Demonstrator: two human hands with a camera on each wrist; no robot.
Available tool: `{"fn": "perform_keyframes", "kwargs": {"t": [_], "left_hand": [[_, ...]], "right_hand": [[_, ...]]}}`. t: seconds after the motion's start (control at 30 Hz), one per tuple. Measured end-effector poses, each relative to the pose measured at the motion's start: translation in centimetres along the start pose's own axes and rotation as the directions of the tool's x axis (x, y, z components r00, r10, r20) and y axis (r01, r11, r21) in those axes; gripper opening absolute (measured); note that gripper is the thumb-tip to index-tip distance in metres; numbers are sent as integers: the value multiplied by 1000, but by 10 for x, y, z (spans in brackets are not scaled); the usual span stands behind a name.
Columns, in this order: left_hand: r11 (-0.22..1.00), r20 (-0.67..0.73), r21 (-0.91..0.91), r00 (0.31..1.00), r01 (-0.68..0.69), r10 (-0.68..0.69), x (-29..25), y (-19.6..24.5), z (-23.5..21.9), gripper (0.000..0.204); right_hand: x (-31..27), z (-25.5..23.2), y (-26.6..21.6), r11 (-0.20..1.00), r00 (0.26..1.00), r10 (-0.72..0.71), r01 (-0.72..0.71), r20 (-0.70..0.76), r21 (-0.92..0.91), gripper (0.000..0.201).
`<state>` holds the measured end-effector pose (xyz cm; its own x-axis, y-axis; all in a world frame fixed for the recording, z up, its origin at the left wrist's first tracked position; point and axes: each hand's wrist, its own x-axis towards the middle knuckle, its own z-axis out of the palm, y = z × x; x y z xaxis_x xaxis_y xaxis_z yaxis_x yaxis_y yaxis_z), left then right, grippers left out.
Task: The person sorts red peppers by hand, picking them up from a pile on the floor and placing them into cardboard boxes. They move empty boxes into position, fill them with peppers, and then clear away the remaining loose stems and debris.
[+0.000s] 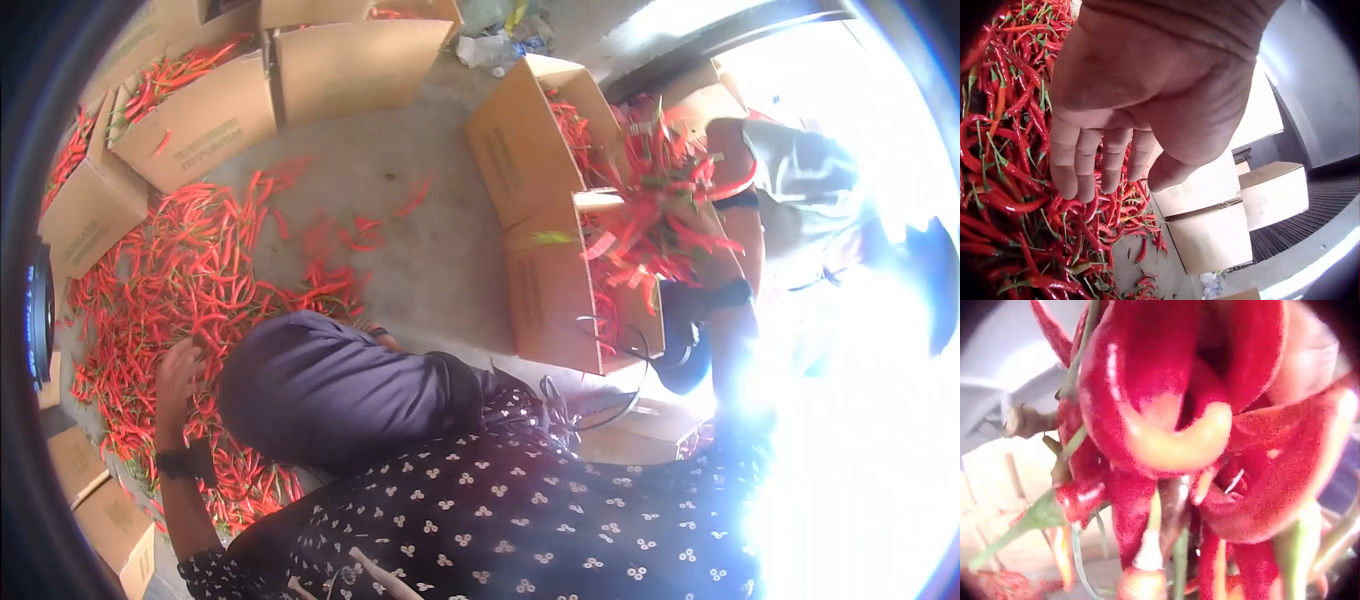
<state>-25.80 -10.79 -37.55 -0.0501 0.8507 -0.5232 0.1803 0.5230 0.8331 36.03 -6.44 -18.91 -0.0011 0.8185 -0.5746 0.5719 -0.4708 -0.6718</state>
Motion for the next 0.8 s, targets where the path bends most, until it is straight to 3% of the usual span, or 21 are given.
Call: {"fn": "perform_keyframes", "kwargs": {"t": [0.13,0.27,0.4,0.47,0.5,0.57,0.63,0.67,0.7,0.73,0.77,0.8], "left_hand": [[998,17,-40,998,58,-57,13,-12,-13,48],[993,-109,-16,987,118,-119,-21,5,-22,49],[987,-230,-74,961,142,-156,-43,-7,-31,52],[984,-268,-85,947,157,-174,-49,-36,-39,43],[965,-256,-61,930,257,-264,-52,-39,-37,29],[917,-102,-213,926,336,-363,-60,-48,-24,20],[943,58,156,951,293,-305,-69,-59,-1,24],[959,186,173,949,224,-255,-72,-63,20,28],[961,305,99,911,260,-277,-79,-63,43,28],[921,404,94,831,379,-383,-81,-71,73,30],[868,521,90,720,488,-459,-83,-83,104,30],[900,605,136,684,415,-407,-85,-108,141,34]], "right_hand": [[23,-6,103,874,969,242,-240,-49,-422,39],[61,-11,129,742,947,321,-270,-28,-614,39],[79,-28,41,697,967,255,-187,-5,-692,40],[80,-35,-23,739,984,177,-125,11,-662,41],[84,-36,-47,769,990,137,-98,13,-632,41],[112,-25,-74,814,996,91,-62,22,-578,41],[174,16,-66,842,997,74,-45,32,-538,42],[207,49,-51,843,997,64,-37,33,-536,45],[239,82,-36,845,998,55,-28,34,-534,48],[267,113,-13,862,996,41,-75,-78,-501,55],[297,125,11,867,987,141,-159,-73,-472,61],[322,143,34,874,986,146,-166,-80,-457,62]]}}
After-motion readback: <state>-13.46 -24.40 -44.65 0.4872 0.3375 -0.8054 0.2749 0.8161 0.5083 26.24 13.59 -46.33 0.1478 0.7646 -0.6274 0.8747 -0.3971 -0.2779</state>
